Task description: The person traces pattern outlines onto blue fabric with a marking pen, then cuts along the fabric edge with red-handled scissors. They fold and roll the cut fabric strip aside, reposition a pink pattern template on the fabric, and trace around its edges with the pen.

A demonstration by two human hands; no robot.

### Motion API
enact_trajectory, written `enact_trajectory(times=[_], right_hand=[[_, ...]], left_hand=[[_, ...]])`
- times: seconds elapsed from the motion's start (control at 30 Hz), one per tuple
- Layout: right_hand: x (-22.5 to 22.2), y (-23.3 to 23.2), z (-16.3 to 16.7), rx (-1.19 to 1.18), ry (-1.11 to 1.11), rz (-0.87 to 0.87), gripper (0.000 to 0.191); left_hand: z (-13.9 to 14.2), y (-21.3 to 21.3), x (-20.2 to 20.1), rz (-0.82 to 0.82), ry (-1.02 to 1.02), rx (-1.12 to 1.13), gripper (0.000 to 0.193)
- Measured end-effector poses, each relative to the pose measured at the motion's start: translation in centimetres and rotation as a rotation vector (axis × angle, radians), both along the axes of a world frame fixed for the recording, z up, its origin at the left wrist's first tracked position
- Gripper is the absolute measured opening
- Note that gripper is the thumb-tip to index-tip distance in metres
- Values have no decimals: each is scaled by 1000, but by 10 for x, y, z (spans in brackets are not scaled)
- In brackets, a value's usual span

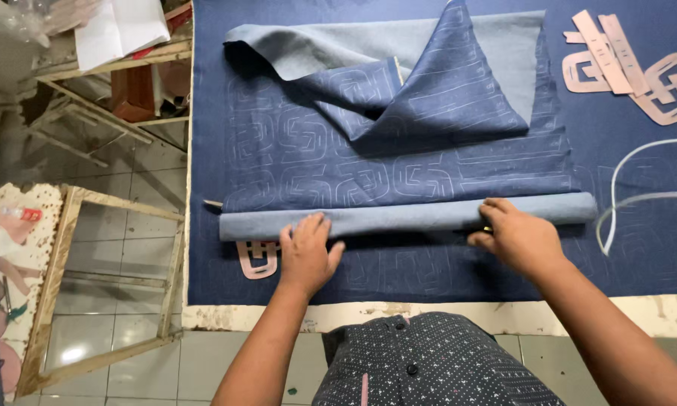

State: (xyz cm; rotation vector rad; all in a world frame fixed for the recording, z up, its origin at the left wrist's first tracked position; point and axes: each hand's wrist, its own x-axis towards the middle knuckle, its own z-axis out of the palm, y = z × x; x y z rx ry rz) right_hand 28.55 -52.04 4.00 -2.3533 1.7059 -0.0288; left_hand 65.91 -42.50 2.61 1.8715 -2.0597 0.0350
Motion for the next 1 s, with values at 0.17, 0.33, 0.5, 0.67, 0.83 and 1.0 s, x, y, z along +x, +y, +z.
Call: enact_trajectory(times=[0.17,0.33,0.5,0.67,0.83,1.0], right_hand=[[-10,-3,-5,-134,-120,65,31],[-32,28,1,61,94,70,24],[-52,77,1,309,175,76,26],[-52,70,-9,404,232,150,28],[-3,25,10,-46,-101,-67,47],[78,-18,12,121,-134,120,78]], left_hand=[[-5,2,6,30,76,-37,23],[14,34,7,67,137,-5,17],[32,96,-2,-3,105,141,21],[19,94,-6,35,149,306,15],[-10,47,-5,190,16,-106,30],[-38,32,-11,279,-5,255,17]])
